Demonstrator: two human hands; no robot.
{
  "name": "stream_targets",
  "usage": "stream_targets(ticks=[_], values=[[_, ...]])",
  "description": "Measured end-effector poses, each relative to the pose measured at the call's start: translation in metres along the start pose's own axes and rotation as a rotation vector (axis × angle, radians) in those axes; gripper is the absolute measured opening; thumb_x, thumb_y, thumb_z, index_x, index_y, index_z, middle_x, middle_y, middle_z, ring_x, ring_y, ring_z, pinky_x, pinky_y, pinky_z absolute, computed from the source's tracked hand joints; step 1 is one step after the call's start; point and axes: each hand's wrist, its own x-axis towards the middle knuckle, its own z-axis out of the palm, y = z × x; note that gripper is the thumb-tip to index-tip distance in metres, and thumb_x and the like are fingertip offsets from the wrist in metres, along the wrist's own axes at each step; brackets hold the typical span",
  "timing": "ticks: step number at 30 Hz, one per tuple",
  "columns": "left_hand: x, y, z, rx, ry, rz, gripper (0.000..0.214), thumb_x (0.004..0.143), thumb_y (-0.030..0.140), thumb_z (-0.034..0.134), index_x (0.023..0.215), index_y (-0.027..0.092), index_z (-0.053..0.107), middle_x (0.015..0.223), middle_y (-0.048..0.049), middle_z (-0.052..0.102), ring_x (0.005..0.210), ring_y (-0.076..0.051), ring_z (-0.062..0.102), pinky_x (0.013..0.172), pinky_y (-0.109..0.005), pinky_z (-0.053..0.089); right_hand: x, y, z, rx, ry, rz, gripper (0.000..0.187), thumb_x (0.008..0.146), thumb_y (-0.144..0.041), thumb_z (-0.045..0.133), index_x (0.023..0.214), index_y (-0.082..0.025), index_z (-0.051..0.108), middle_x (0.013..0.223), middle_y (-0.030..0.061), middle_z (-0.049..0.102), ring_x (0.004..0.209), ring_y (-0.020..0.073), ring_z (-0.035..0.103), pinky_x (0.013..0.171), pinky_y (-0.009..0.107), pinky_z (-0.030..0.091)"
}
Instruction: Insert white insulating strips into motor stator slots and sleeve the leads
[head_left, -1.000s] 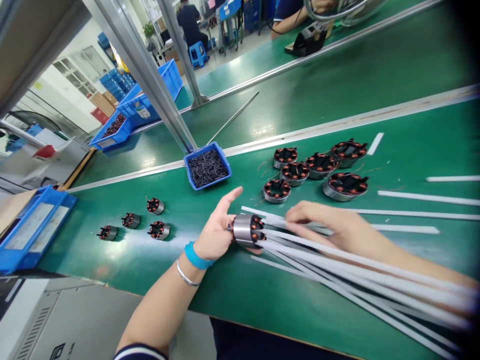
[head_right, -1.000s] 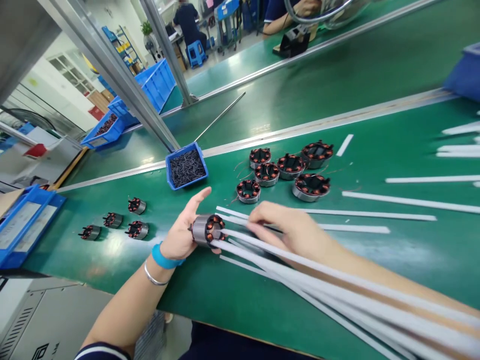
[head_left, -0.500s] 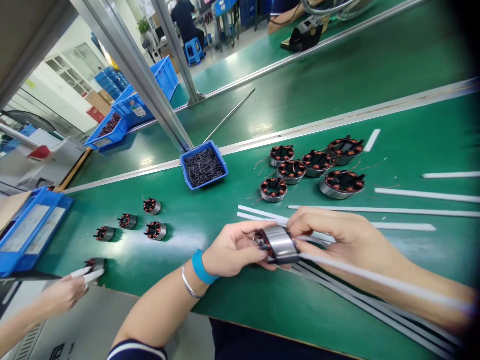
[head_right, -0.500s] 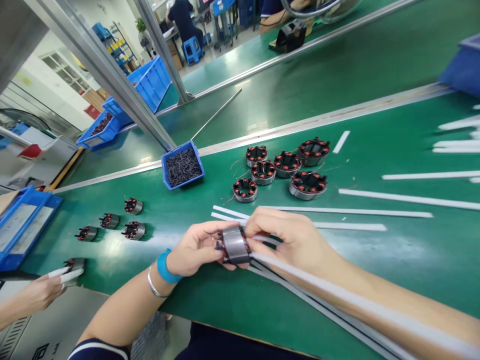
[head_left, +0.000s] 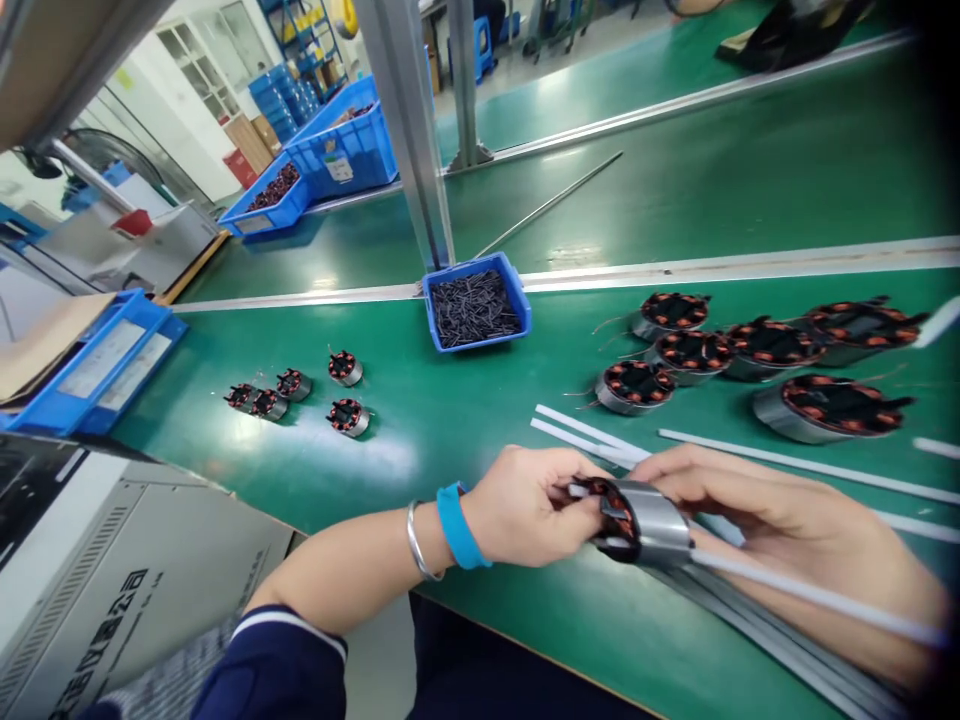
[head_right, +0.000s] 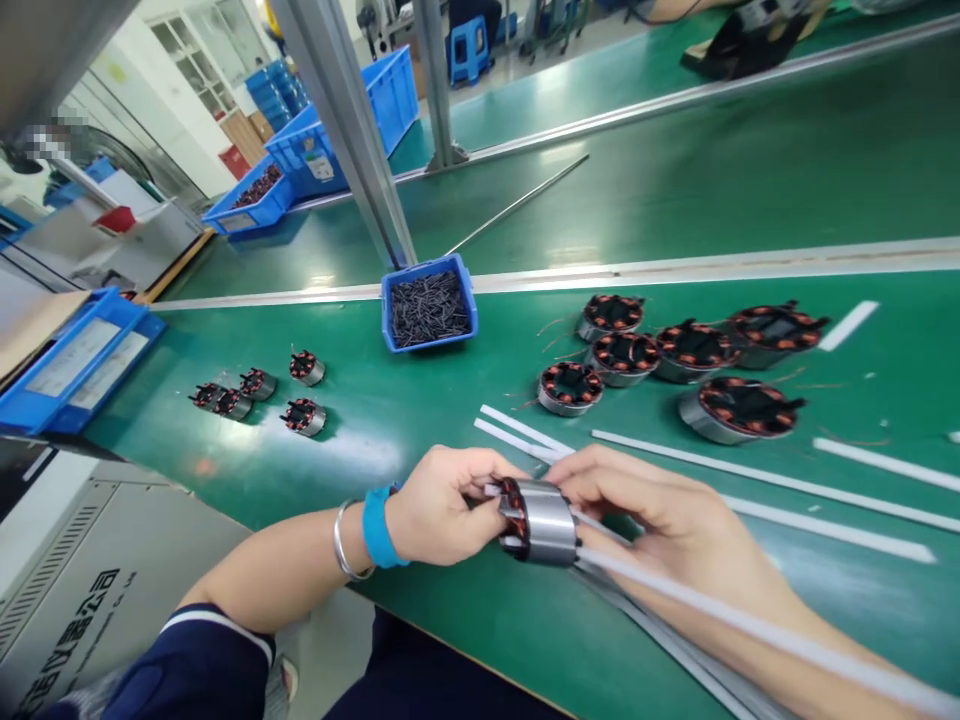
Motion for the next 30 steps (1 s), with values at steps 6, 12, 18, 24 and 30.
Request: stream_targets(ticks=[6,12,18,24,30], values=[[0.004,0.005,-0.005,-0.257,-0.107,-0.189,0.033,0.074,0.010,0.067,0.106,0.010,0.075,0.077,-0.0074,0.074,0.061,-0.010,0.065,0.060,-0.019,0.054,0.001,0.003,-0.005,0.027,-0.038,0.005,0.033,0.078,-0.054,0.070,0.064,-0.025,0.073,0.077,0.0075,0.068,0.068,0.0201,0.065,0.064,0.027,0.050],[0.010,0.014,-0.025,-0.396,-0.345,-0.362,0.035,0.073,0.015,0.074,0.108,0.014,0.076,0.078,-0.0054,0.075,0.065,-0.013,0.069,0.061,-0.023,0.060,0.009,-0.024,-0.010,0.087,-0.171,0.130,0.047,0.074,-0.063,0.068,0.056,-0.020,0.068,0.070,0.0084,0.067,0.061,0.0191,0.062,0.056,0.028,0.048],[0.013,0.017,-0.026,-0.428,-0.306,-0.387,0.027,0.062,0.024,0.082,0.086,0.012,0.079,0.069,-0.0046,0.072,0.059,-0.013,0.067,0.056,-0.024,0.058,0.014,-0.035,-0.011,0.162,-0.193,0.149,0.051,0.074,-0.060,0.070,0.050,-0.017,0.059,0.066,0.0079,0.067,0.059,0.0157,0.060,0.055,0.027,0.047],[0.014,0.027,-0.032,-0.594,-0.024,-0.214,0.045,0.051,0.035,0.088,0.086,0.011,0.074,0.069,-0.0055,0.072,0.054,-0.018,0.068,0.047,-0.024,0.055,0.012,-0.008,-0.013,0.164,-0.080,0.173,0.049,0.081,-0.065,0.058,0.078,-0.018,0.071,0.076,0.0071,0.070,0.064,0.0197,0.064,0.057,0.031,0.051],[0.017,0.036,-0.037,-0.488,0.217,-0.101,0.039,0.052,0.027,0.089,0.085,0.014,0.073,0.076,-0.0030,0.072,0.064,-0.014,0.066,0.053,-0.021,0.055,0.000,0.010,0.013,-0.402,-0.196,-0.291,0.011,0.082,-0.028,0.063,0.080,-0.021,0.072,0.101,0.0109,0.068,0.086,0.0244,0.066,0.076,0.039,0.054]])
